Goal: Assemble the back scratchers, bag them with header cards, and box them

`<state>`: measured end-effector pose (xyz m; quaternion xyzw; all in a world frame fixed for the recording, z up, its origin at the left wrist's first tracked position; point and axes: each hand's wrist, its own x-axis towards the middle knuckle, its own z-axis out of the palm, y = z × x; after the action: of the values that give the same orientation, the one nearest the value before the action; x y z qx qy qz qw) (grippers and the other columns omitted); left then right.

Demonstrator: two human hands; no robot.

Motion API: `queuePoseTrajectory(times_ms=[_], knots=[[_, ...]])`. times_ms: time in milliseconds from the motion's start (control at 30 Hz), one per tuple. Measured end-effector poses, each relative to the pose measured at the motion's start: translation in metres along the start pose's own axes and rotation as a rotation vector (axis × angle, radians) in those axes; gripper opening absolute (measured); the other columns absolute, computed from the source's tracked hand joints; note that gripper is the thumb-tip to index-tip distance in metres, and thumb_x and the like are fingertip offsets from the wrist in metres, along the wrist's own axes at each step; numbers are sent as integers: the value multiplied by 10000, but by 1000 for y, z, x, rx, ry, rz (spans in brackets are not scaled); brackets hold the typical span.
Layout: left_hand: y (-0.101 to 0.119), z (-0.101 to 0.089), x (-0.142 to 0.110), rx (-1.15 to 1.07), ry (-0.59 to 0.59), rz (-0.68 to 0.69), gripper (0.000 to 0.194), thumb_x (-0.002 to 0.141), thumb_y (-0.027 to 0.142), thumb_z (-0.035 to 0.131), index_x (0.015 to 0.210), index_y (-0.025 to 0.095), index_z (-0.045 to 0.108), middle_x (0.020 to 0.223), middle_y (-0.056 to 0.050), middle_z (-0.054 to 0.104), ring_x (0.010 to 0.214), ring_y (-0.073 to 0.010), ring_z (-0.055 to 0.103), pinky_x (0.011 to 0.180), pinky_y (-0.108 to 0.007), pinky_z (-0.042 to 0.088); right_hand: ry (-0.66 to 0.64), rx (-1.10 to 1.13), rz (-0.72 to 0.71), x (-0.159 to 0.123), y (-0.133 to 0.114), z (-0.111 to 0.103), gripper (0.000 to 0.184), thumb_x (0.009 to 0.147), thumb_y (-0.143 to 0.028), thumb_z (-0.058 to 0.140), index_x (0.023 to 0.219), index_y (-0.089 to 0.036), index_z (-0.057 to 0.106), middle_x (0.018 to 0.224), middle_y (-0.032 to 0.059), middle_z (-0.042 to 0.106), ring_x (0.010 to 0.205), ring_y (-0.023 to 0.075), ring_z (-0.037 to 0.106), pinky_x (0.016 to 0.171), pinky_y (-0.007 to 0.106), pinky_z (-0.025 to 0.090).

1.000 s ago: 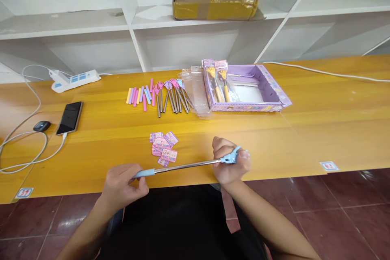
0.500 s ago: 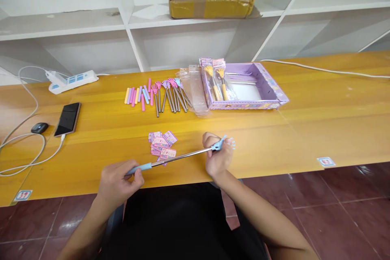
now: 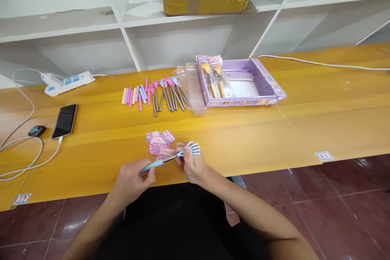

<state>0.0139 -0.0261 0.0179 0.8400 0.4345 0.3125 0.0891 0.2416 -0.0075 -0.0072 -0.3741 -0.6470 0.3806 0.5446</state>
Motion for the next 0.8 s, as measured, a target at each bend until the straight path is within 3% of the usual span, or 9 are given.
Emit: queuePoseTrajectory(times_ms=[167,367,533,633,800], knots=[[-12,1,-7,29,-32,-13,267,929,180,573,677,218,494,539,82,481,465,-76,427,523,-244,324,-78,-208,-57,2,3,-17,567,1173,-537,300,901,-230,691,830,61,668,755,208,624,714,365,469],[-15,6,-10,54,7,32,292,930,179,571,660,219,468,535,83,462,465,-76,420,518,-253,319,-46,-151,-61,-2,2,-16,499,1170,-478,363,968,-227,745,878,72,722,781,207,673,737,354,510],[-20,4,-7,112,111,85,278,932,163,579,669,219,511,532,82,449,469,-83,434,509,-258,327,53,-171,-98,1,4,-17,418,1143,-393,506,812,-216,689,759,38,657,673,171,624,643,317,472],[-23,2,-7,133,140,115,278,939,150,584,676,219,527,532,81,458,471,-86,446,509,-259,340,71,-212,-138,4,1,-19,464,1135,-372,529,711,-212,626,664,21,616,610,159,583,596,309,440],[-20,-1,-6,149,160,179,272,953,145,585,697,223,542,536,80,491,471,-92,463,508,-262,365,131,-189,-73,2,-8,-26,508,1122,-405,549,673,-205,680,656,46,671,606,170,628,579,306,486]])
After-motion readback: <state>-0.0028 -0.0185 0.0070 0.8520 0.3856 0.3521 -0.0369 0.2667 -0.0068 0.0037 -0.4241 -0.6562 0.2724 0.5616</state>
